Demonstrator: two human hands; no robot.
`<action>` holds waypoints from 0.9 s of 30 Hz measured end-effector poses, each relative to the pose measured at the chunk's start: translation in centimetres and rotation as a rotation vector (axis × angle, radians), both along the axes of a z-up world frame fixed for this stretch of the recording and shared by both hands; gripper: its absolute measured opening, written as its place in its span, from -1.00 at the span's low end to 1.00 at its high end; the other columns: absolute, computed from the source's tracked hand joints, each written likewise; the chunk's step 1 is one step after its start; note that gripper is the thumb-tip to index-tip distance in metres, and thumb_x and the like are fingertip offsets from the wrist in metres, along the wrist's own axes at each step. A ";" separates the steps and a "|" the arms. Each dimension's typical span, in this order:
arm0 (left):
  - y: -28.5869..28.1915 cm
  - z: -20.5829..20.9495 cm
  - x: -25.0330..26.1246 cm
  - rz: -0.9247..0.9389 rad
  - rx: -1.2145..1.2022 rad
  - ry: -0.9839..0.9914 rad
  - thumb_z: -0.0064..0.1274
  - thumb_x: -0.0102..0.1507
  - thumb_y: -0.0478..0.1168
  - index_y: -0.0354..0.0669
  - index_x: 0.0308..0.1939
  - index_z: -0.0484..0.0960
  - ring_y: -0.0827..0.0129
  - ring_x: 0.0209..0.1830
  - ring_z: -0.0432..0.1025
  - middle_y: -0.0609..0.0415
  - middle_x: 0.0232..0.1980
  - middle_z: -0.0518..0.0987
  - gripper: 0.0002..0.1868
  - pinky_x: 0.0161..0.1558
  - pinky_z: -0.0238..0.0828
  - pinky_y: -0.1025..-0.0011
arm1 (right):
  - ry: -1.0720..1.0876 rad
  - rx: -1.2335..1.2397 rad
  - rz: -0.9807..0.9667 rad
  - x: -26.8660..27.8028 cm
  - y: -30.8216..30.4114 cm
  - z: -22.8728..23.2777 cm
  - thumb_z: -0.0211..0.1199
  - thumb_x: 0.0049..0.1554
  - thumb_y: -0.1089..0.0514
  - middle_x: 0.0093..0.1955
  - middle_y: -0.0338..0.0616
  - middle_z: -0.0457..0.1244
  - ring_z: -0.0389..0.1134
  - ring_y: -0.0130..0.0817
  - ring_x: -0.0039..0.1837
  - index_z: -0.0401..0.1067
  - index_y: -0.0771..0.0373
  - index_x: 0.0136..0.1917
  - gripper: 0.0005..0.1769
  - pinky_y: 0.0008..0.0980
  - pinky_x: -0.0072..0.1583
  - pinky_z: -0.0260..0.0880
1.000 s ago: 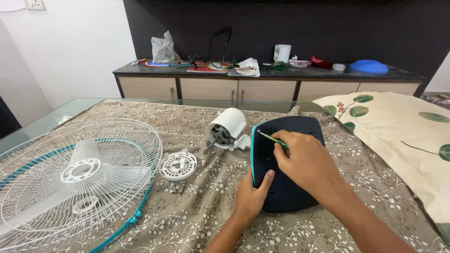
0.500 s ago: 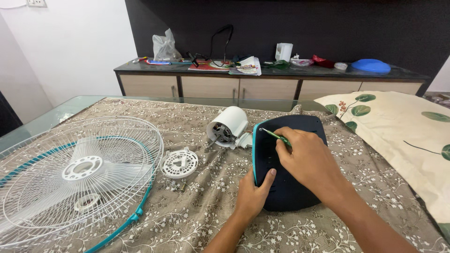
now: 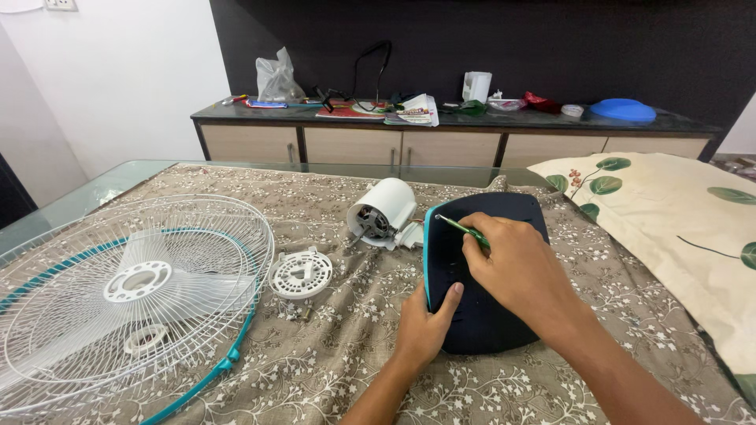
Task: The person disassembles an electric fan by removing screws from the motor housing and the rear casing using a screwdriver. The fan components are laid out on a table, and the person works methodically to separate the parts.
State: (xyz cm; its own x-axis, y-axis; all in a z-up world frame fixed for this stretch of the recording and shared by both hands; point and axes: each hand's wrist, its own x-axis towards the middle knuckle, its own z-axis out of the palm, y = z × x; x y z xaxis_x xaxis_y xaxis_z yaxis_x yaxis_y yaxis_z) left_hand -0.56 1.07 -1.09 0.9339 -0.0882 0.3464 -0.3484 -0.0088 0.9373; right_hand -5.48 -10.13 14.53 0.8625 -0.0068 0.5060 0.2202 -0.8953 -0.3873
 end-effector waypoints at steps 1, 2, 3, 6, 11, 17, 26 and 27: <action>0.0 0.1 0.0 0.002 0.009 0.010 0.12 0.28 0.07 -0.29 -0.02 0.63 0.38 -0.30 0.64 -0.02 -0.28 0.74 -0.54 -0.20 0.56 0.35 | 0.005 -0.002 -0.001 0.0 0.0 0.0 0.19 0.13 0.10 -0.04 0.05 0.44 0.50 0.01 -0.13 0.56 0.19 0.12 -0.68 -0.12 -0.04 0.48; 0.0 0.1 0.0 0.004 0.017 0.022 0.12 0.28 0.07 -0.30 -0.02 0.62 0.38 -0.31 0.64 -0.02 -0.29 0.74 -0.54 -0.21 0.56 0.35 | 0.012 -0.003 -0.003 -0.1 0.0 0.0 0.19 0.13 0.10 -0.04 0.06 0.44 0.50 0.01 -0.13 0.56 0.18 0.12 -0.68 -0.11 -0.04 0.48; 0.0 0.0 -0.1 0.007 0.016 0.016 0.12 0.28 0.07 -0.29 -0.03 0.63 0.38 -0.30 0.64 -0.02 -0.29 0.74 -0.54 -0.21 0.56 0.35 | 0.003 -0.003 0.001 -0.2 0.1 -0.1 0.19 0.13 0.10 -0.04 0.06 0.44 0.49 0.02 -0.13 0.56 0.19 0.12 -0.68 -0.11 -0.04 0.48; 0.0 0.1 -0.1 0.016 0.017 0.003 0.13 0.28 0.07 -0.28 -0.03 0.63 0.38 -0.30 0.65 -0.02 -0.28 0.74 -0.55 -0.21 0.56 0.35 | -0.026 -0.017 0.010 -0.2 0.2 -0.1 0.19 0.13 0.09 -0.04 0.08 0.43 0.48 0.06 -0.11 0.57 0.19 0.12 -0.68 -0.08 -0.04 0.47; -0.2 0.2 0.0 0.017 0.032 0.047 0.23 0.20 0.05 -0.26 -0.04 0.66 0.33 -0.32 0.64 -0.03 -0.29 0.75 -0.54 -0.21 0.56 0.34 | 0.039 -0.077 -0.047 0.6 0.3 0.7 0.20 0.12 0.07 -0.14 0.13 0.42 0.47 0.11 -0.08 0.60 0.12 0.11 -0.69 -0.05 0.03 0.47; 0.1 0.2 0.4 0.061 0.050 0.026 0.28 0.18 0.01 -0.25 -0.02 0.65 0.35 -0.31 0.65 -0.04 -0.25 0.75 -0.54 -0.20 0.56 0.33 | 0.016 -0.317 0.022 2.6 1.0 2.4 0.25 0.06 0.16 -0.15 0.19 0.40 0.44 0.16 -0.05 0.64 0.24 -0.10 -0.79 -0.01 0.12 0.44; 0.1 0.1 0.8 0.087 -0.003 -0.038 0.28 0.18 0.02 -0.33 -0.06 0.65 0.31 -0.30 0.65 -0.07 -0.25 0.74 -0.53 -0.21 0.57 0.33 | -0.055 -0.472 0.199 3.7 0.8 3.2 0.19 -0.04 0.35 -0.09 0.18 0.41 0.46 0.16 -0.05 0.60 0.29 -0.06 -0.72 -0.02 0.07 0.47; 0.2 0.2 0.8 0.084 0.017 -0.035 0.28 0.18 0.02 -0.33 -0.06 0.64 0.30 -0.30 0.66 -0.08 -0.25 0.74 -0.52 -0.20 0.57 0.33 | -0.050 -0.523 0.195 3.7 0.6 3.2 0.20 -0.08 0.36 -0.09 0.19 0.40 0.46 0.15 -0.04 0.60 0.30 -0.07 -0.71 -0.02 0.07 0.48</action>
